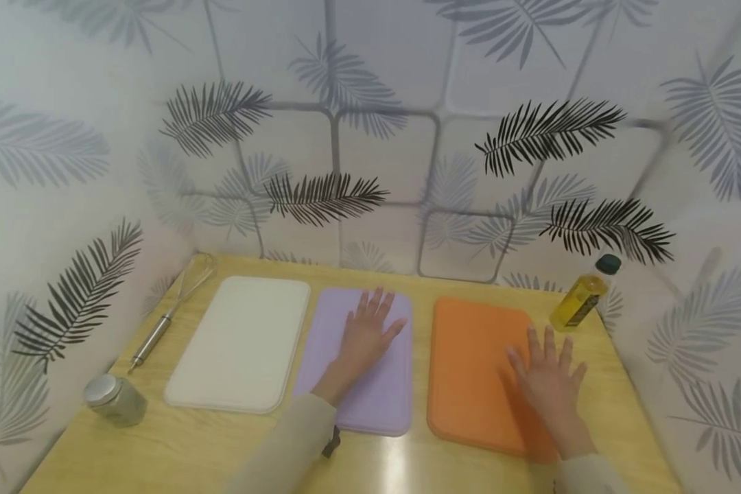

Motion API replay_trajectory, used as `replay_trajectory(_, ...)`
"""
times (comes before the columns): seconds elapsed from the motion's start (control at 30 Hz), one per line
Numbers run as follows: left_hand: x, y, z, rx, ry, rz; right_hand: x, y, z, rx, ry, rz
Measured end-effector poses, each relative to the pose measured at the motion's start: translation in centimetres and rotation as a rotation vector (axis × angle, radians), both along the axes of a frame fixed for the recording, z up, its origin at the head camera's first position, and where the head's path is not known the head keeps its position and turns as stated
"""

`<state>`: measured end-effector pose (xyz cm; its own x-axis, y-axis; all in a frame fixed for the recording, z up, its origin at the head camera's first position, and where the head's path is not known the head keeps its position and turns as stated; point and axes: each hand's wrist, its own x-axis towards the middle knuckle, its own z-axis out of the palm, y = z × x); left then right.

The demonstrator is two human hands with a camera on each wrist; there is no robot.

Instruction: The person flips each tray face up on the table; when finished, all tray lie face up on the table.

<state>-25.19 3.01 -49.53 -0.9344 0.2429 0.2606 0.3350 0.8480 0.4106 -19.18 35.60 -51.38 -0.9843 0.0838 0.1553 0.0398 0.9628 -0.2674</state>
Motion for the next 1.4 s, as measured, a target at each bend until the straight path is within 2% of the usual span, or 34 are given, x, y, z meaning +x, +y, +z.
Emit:
replay_trajectory(0.33, 0.3, 1.3, -1.1, 0.033, -0.017, -0.057, 0.4, 0.1, 0.1, -0.028, -0.025, -0.010)
replay_trajectory(0.67, 1.7, 3.6, -1.5, 0.063, -0.113, -0.123, 0.7, 0.5, -0.5, -0.035, -0.035, -0.006)
replay_trajectory(0.9, 2.4, 4.9, -1.7, 0.109, -0.136, -0.150, 0.8, 0.7, -0.5, -0.044, -0.063, -0.019)
replay_trajectory(1.17, 3.1, 5.9, -1.4, 0.116, -0.182, -0.178, 0.5, 0.8, -1.1, -0.044, -0.086, -0.019)
replay_trajectory(1.4, 3.5, 7.5, -1.8, 0.070, -0.208, -0.200, 0.1, 0.4, -1.7, -0.049, -0.088, -0.015)
